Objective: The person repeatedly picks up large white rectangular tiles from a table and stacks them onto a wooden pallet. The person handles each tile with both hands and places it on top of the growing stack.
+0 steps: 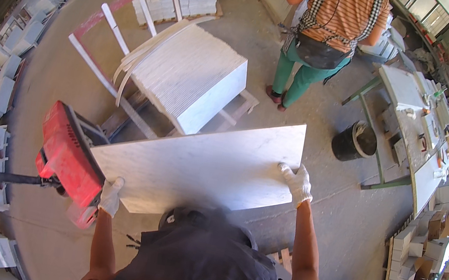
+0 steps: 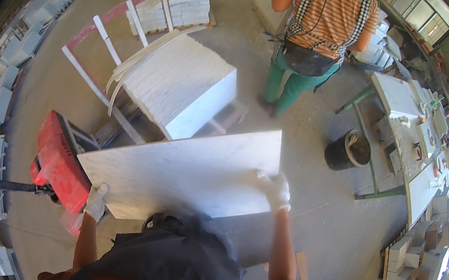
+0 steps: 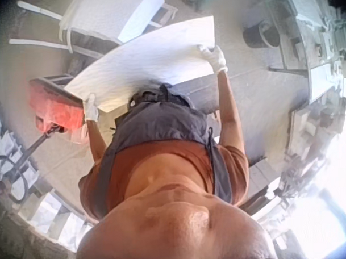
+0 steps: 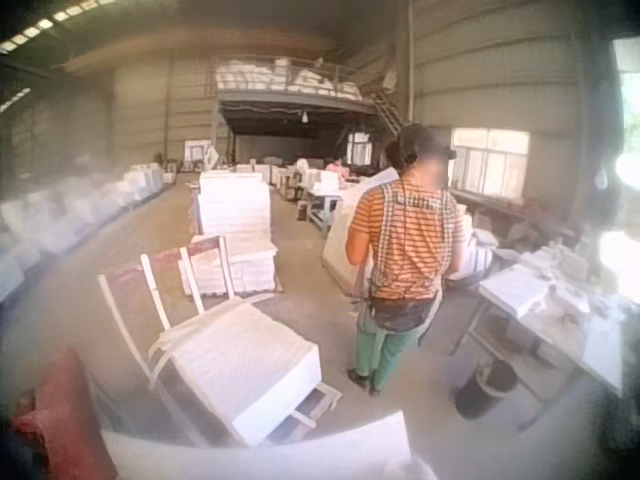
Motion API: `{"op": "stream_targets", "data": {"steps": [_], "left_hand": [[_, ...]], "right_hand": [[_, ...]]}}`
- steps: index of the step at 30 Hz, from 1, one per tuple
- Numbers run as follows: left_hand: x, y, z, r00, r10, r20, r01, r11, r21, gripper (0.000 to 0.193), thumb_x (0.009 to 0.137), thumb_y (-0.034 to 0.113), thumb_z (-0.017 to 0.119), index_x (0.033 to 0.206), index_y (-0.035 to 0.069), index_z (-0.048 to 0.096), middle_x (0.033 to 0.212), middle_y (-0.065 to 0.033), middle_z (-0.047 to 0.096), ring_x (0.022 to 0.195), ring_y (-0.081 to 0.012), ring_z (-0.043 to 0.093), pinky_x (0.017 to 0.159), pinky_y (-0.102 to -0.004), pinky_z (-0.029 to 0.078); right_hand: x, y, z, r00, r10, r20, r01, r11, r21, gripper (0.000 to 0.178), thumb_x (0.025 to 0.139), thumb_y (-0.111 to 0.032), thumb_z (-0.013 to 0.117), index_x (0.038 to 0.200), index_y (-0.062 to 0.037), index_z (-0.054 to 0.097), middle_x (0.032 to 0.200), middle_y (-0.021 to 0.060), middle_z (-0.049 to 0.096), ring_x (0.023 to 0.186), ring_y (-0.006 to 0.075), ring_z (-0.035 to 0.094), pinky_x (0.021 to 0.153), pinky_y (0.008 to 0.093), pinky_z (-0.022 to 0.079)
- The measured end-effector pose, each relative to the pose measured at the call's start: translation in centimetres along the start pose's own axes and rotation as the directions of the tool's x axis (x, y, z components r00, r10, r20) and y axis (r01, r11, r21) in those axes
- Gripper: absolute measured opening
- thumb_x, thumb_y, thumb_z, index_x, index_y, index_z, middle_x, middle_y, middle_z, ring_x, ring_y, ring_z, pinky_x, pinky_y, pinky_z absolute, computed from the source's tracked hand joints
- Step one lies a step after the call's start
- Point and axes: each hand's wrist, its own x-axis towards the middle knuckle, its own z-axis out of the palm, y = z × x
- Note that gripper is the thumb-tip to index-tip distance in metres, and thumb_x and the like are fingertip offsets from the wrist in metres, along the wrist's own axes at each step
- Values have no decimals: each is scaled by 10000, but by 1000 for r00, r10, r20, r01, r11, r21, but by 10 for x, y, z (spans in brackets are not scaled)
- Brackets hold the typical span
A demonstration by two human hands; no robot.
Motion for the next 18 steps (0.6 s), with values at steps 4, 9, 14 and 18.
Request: {"op": "stream_targets", "data": {"steps": [4, 9, 14, 18], "left_hand": [[67, 16, 46, 999, -51, 17, 51, 999, 1, 425, 922, 101, 719, 1319, 32, 584, 1223, -52, 665, 1089, -191, 625, 955, -365, 524], [128, 31, 108, 998, -24, 56, 25, 999, -28, 509, 897, 90, 753, 1350, 49, 523, 1252, -61, 637, 1101, -216, 621, 994, -377, 516], [173, 33, 146, 995, -66, 80, 62, 997, 55, 488, 880, 165, 803, 1284, 69, 548, 1205, -52, 648, 1102, -209, 634, 947, -405, 552], [208, 26, 188, 993, -118, 4, 117, 984, 133, 472, 863, 103, 786, 1273, 65, 554, 1129, -56, 661, 990, -208, 665, 848, -374, 596]], "right_hand": [[79, -70, -7, 1000, -20, 10, 20, 999, 32, 612, 785, -445, 867, 1139, 15, 673, 1008, 85, 725, 920, 170, 659, 846, 324, 533], [164, -115, -18, 1000, 6, -4, -6, 987, -160, 649, 784, -468, 852, 1205, -13, 663, 1049, 111, 730, 975, 220, 674, 894, 373, 525], [249, -120, -29, 989, -97, 113, 96, 995, 14, 769, 750, -496, 849, 1271, 16, 611, 1142, 172, 694, 1034, 283, 658, 893, 391, 519], [345, -116, -37, 984, -59, 168, 69, 996, -55, 765, 730, -462, 877, 1260, 22, 612, 1112, 154, 691, 964, 251, 654, 827, 377, 535]]}}
